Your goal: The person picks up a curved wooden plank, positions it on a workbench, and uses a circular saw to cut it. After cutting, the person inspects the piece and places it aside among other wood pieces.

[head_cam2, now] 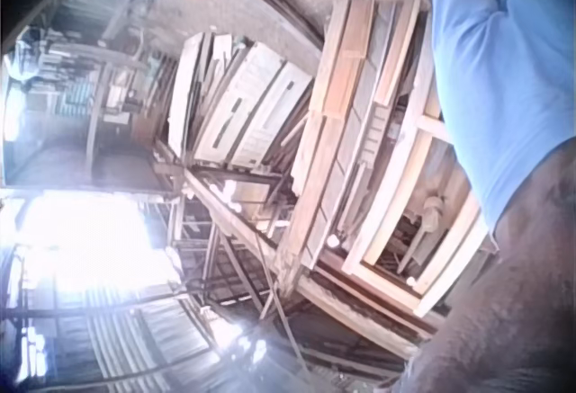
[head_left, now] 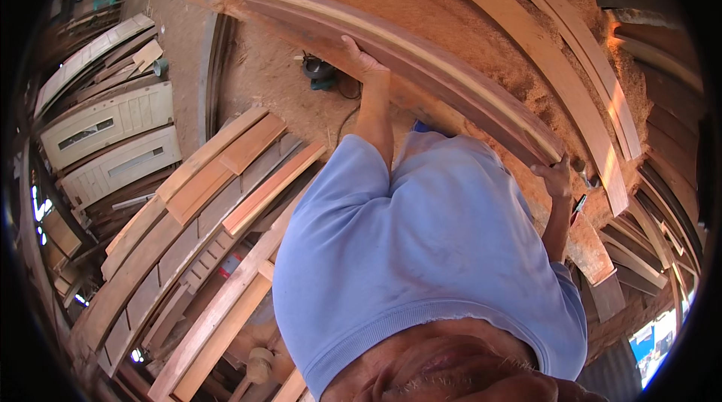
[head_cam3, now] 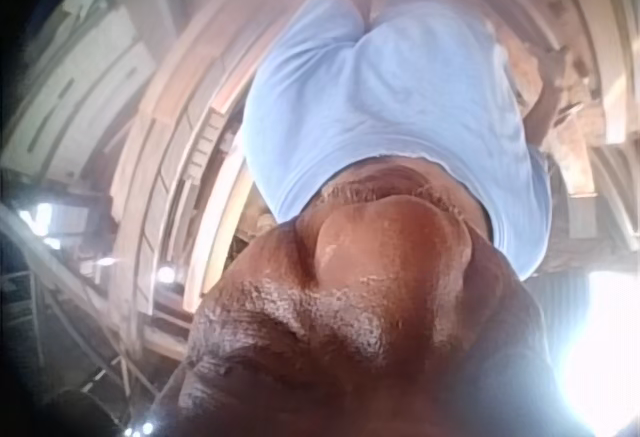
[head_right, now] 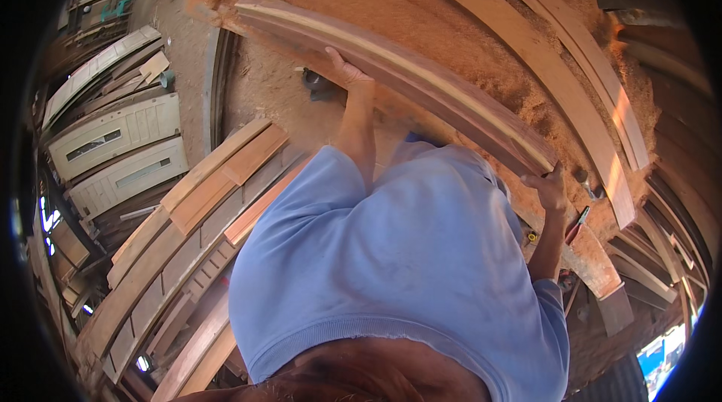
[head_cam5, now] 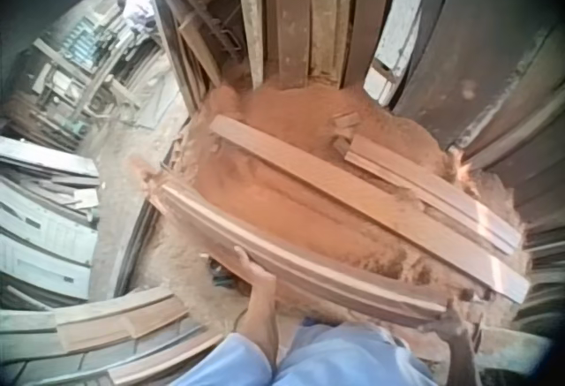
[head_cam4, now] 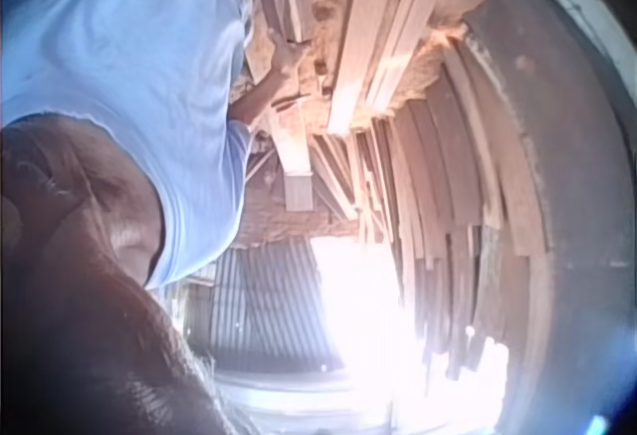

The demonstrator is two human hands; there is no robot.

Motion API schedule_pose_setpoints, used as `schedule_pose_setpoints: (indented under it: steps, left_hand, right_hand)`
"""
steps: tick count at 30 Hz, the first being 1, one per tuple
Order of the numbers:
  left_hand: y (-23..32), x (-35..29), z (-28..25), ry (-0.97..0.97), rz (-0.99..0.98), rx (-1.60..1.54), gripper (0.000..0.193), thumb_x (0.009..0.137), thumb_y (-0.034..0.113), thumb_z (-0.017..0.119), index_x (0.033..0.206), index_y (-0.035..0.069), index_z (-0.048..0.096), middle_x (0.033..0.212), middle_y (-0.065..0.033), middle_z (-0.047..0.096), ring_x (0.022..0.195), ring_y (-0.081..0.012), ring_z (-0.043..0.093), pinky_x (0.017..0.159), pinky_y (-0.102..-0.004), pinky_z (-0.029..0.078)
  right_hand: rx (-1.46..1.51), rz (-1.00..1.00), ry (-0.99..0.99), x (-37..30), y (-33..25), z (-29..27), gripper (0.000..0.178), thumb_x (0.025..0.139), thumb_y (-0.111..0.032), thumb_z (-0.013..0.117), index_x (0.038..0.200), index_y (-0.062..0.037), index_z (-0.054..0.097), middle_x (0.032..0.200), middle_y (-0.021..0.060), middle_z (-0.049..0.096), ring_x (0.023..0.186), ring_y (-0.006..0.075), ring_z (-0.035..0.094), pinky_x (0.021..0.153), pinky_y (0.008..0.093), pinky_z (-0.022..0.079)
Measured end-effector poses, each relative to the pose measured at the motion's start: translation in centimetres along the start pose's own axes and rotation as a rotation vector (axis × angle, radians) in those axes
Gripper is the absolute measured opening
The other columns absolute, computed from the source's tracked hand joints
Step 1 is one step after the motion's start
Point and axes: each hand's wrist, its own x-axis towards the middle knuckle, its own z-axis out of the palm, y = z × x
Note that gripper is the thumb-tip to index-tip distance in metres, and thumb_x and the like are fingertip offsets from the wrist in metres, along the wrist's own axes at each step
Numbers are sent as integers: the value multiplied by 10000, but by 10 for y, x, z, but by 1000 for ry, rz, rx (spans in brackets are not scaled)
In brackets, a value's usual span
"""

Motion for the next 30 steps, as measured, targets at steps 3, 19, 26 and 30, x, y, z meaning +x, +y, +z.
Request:
schedule_pose_setpoints:
  steps: [3,19,26,30]
  left_hand:
    - [7,1,7,10,-27,-49,829,955,530,746,1556,83,390,1537,-125,478,1403,-305,454,1207,-434,364]
    - [-21,-24,32,-38,-332,240,732,948,490,772,1482,67,502,1441,-87,586,1353,-301,506,1163,-501,398]
    - [-87,-71,97,-165,-538,316,874,872,485,851,1519,70,435,1482,-82,542,1396,-290,470,1205,-512,362]
    - [-127,-101,168,-410,-603,285,1062,777,511,918,1561,71,353,1500,-112,492,1452,-255,402,1219,-542,352]
  right_hand:
    - [-3,-6,-20,8,2,3,932,726,77,778,1530,22,310,1461,181,531,1356,313,539,1125,433,469]
    - [354,-160,560,74,59,21,322,1012,-437,725,982,-117,722,949,-84,584,906,58,484,849,257,421]
    - [316,-230,657,57,82,-104,389,1014,-483,702,1095,-105,733,1058,-18,663,985,118,579,903,296,482]
    - [182,-121,829,40,15,-165,536,1026,-514,656,1294,-52,697,1360,115,661,1198,229,641,1001,365,549]
